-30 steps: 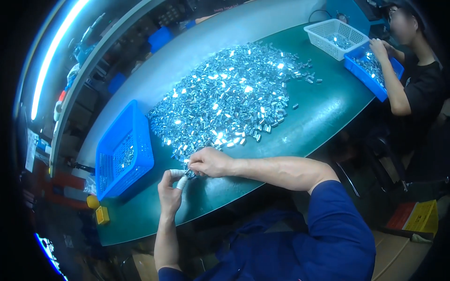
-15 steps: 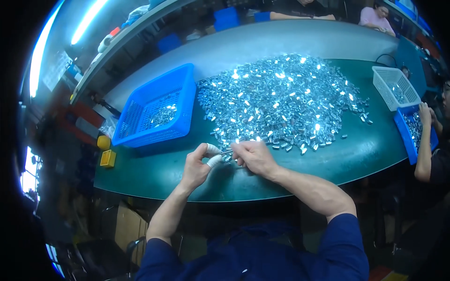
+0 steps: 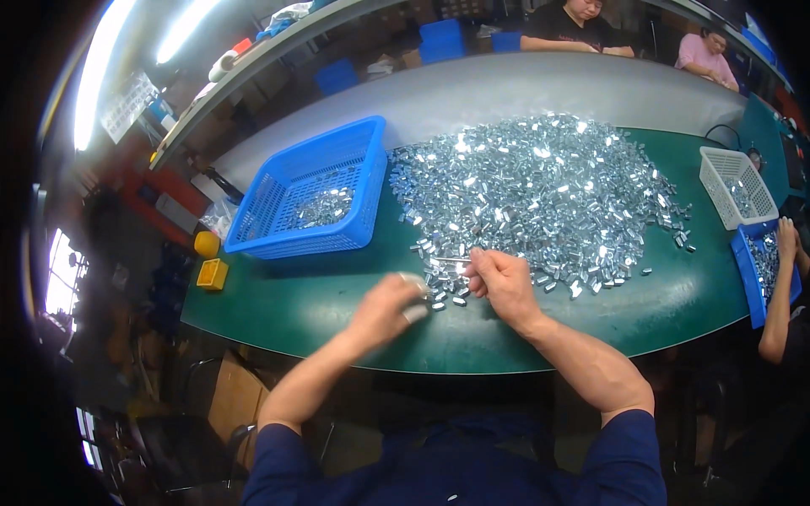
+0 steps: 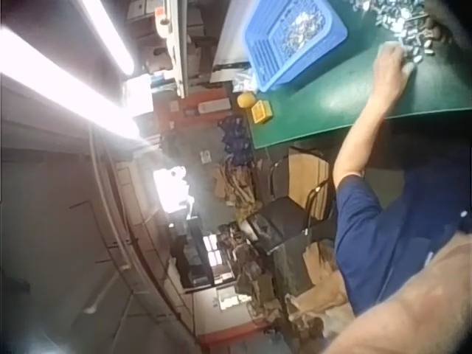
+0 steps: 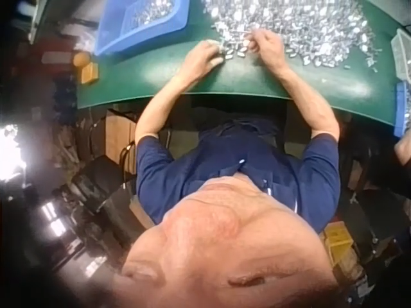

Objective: Sorting and inspecting small metal parts from a large pile into blue plastic bins.

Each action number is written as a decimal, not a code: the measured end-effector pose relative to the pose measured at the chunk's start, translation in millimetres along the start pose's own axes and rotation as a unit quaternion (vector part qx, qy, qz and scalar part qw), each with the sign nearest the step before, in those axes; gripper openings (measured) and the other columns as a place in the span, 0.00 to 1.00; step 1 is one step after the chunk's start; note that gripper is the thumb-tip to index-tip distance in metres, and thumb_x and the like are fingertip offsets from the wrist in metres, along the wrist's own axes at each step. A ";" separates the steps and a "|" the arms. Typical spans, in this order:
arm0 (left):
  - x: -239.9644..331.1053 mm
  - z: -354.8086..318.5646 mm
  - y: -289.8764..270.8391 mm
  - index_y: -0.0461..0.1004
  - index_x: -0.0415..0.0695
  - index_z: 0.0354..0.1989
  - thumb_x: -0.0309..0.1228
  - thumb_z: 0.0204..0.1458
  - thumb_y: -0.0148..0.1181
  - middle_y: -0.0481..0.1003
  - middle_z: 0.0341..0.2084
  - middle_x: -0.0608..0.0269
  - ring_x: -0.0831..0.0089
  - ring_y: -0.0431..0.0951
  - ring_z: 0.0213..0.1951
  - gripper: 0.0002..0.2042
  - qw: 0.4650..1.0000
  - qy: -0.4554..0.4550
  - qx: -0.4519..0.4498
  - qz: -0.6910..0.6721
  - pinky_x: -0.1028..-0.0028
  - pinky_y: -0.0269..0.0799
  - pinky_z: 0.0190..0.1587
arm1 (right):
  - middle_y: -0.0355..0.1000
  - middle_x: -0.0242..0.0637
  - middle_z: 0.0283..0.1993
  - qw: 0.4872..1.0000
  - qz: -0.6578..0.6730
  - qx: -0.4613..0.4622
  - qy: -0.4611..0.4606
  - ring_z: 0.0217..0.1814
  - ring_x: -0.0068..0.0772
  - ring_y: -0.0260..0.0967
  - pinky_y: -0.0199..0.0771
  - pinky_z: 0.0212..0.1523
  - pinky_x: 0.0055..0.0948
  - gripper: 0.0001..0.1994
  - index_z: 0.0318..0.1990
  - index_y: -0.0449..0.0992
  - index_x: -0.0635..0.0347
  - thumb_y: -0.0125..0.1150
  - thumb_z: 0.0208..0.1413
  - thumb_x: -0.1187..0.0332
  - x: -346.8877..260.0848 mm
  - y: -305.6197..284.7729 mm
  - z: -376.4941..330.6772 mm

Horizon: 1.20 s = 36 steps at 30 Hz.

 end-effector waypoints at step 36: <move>4.4 9.7 -14.9 0.82 0.36 0.43 0.20 0.52 0.72 0.81 0.34 0.57 0.69 0.81 0.37 0.11 0.975 -0.044 0.094 -0.194 0.71 0.76 0.43 | 0.77 0.31 0.30 0.989 -0.102 -0.104 -0.008 0.30 0.19 0.73 0.74 0.32 0.24 0.10 0.41 0.82 0.67 0.62 0.68 0.67 4.9 25.5 -16.4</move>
Point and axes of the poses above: each hand's wrist, its own z-axis towards the middle knuckle, its own y-axis out of the palm, x = y × z, the point moved 9 cm from there along z, towards the middle knuckle
